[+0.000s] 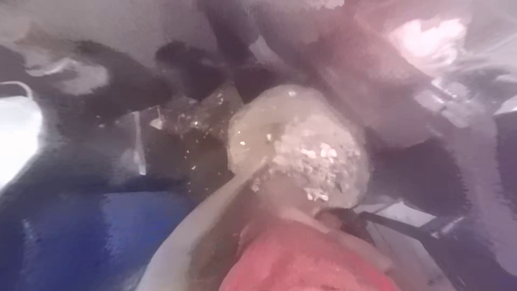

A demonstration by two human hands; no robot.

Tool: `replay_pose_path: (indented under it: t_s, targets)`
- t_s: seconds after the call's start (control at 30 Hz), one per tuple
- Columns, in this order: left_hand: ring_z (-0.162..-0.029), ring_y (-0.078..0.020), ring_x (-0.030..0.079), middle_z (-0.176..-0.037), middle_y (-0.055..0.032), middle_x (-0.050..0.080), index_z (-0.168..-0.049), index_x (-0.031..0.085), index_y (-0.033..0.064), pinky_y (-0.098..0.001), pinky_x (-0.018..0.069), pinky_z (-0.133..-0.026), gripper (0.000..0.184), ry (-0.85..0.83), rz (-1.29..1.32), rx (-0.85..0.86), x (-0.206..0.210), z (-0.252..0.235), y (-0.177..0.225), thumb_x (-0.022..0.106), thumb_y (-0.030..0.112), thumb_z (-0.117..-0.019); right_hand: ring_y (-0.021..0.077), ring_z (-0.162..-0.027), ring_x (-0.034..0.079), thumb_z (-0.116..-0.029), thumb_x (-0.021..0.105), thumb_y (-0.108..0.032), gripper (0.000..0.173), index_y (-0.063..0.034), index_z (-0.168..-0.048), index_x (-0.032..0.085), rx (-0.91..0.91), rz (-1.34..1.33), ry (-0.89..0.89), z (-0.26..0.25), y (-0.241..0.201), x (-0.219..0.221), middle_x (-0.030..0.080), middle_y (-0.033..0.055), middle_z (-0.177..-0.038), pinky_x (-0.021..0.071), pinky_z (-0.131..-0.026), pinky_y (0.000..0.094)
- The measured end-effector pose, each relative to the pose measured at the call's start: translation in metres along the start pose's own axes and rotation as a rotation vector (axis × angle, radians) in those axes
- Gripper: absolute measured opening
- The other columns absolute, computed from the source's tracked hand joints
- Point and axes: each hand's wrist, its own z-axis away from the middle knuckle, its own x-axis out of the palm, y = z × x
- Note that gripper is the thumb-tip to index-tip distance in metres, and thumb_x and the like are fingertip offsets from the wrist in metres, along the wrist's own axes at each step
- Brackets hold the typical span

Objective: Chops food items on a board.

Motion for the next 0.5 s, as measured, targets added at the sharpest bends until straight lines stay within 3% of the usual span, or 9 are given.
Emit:
replay_pose_path:
  t_s: [0.03,0.07,0.1,0.13,0.17,0.23,0.3,0.4,0.5]
  targets:
    - [-0.113,-0.0311,0.066,-0.12,-0.0143,0.07,-0.125,0.07,0.0116,-0.0541,0.0515,-0.099,0.033,0.047,-0.042,0.067,0.0,0.002,-0.001,0.058,0.032,-0.1016,0.0345,-0.102,0.068,-0.1114,0.039,-0.026,0.045,0.0081,-0.139,0.05,0.103,0.055,0.044,0.006,-0.015,0.004,0.065,0.0286,-0.119,0.0576,-0.086,0.0448]
    - [-0.109,-0.0335,0.067,-0.115,-0.0158,0.071,-0.124,0.07,0.0107,-0.0569,0.0523,-0.095,0.034,0.086,-0.016,0.075,-0.004,0.012,-0.002,0.057,0.032,-0.1021,0.0323,-0.123,0.061,-0.1122,0.038,-0.022,0.041,-0.0054,-0.149,0.045,0.511,0.052,0.152,0.007,-0.054,0.013,0.059,0.0197,-0.138,0.0475,-0.107,0.0462]
    - [-0.107,-0.0325,0.068,-0.113,-0.015,0.072,-0.126,0.069,0.0118,-0.0576,0.0532,-0.094,0.038,0.076,0.046,0.008,-0.011,0.023,-0.006,0.052,0.039,-0.1054,0.0328,-0.088,0.072,-0.108,0.047,-0.025,0.043,0.0077,-0.135,0.055,0.101,0.151,0.363,0.005,0.011,0.018,0.069,0.0263,-0.108,0.0607,-0.074,0.0426]
    - [-0.104,-0.029,0.069,-0.111,-0.0135,0.072,-0.126,0.068,0.0118,-0.0559,0.0533,-0.095,0.045,0.02,0.182,-0.09,-0.019,0.037,-0.012,0.046,0.047,-0.1071,0.0318,-0.09,0.07,-0.1075,0.049,-0.03,0.049,0.0059,-0.14,0.05,0.066,0.086,0.416,0.001,0.04,0.013,0.068,0.0253,-0.109,0.0596,-0.077,0.0453]
    - [-0.095,-0.0229,0.069,-0.103,-0.011,0.071,-0.122,0.069,0.0101,-0.05,0.0551,-0.09,0.049,-0.026,0.351,-0.142,-0.023,0.049,-0.024,0.046,0.051,-0.1064,0.0331,-0.103,0.069,-0.1072,0.049,-0.033,0.054,-0.0019,-0.151,0.043,0.173,0.041,0.462,0.003,0.047,0.002,0.066,0.024,-0.122,0.0575,-0.09,0.0502]
    - [-0.08,-0.0106,0.065,-0.096,-0.0057,0.069,-0.127,0.065,0.0062,-0.0339,0.0562,-0.079,0.043,-0.151,0.704,-0.191,-0.008,0.073,-0.056,0.051,0.042,-0.1068,0.0333,-0.12,0.063,-0.1093,0.046,-0.03,0.054,-0.0053,-0.156,0.037,0.334,-0.08,0.568,0.014,0.045,-0.013,0.061,0.0237,-0.135,0.0487,-0.105,0.0508]
    - [-0.074,-0.0056,0.061,-0.095,-0.0025,0.067,-0.132,0.061,0.0059,-0.0254,0.0546,-0.07,0.038,-0.201,1.018,-0.288,0.031,0.09,-0.077,0.054,0.034,-0.1067,0.0291,-0.106,0.067,-0.1101,0.042,-0.034,0.052,-0.0043,-0.153,0.04,0.336,-0.037,0.642,0.023,0.039,-0.024,0.065,0.0207,-0.121,0.0544,-0.093,0.048]
    - [-0.061,-0.0074,0.057,-0.081,0.0003,0.063,-0.121,0.062,0.0094,-0.0246,0.0499,-0.053,0.029,-0.099,1.363,-0.54,0.101,0.104,-0.103,0.056,0.033,-0.1054,0.024,-0.104,0.068,-0.1099,0.039,-0.031,0.051,0.0016,-0.149,0.044,0.134,0.043,0.679,0.037,-0.015,-0.044,0.066,0.0198,-0.12,0.0556,-0.094,0.0433]
    - [-0.054,-0.0093,0.053,-0.073,0.0004,0.058,-0.116,0.062,0.0101,-0.0255,0.0463,-0.047,0.024,0.011,1.509,-0.618,0.142,0.118,-0.119,0.053,0.03,-0.1065,0.0005,-0.081,0.062,-0.1096,0.03,-0.046,0.06,0.003,-0.138,0.05,-0.261,-0.011,0.78,0.053,-0.095,-0.054,0.065,0.0002,-0.097,0.0565,-0.074,0.0223]
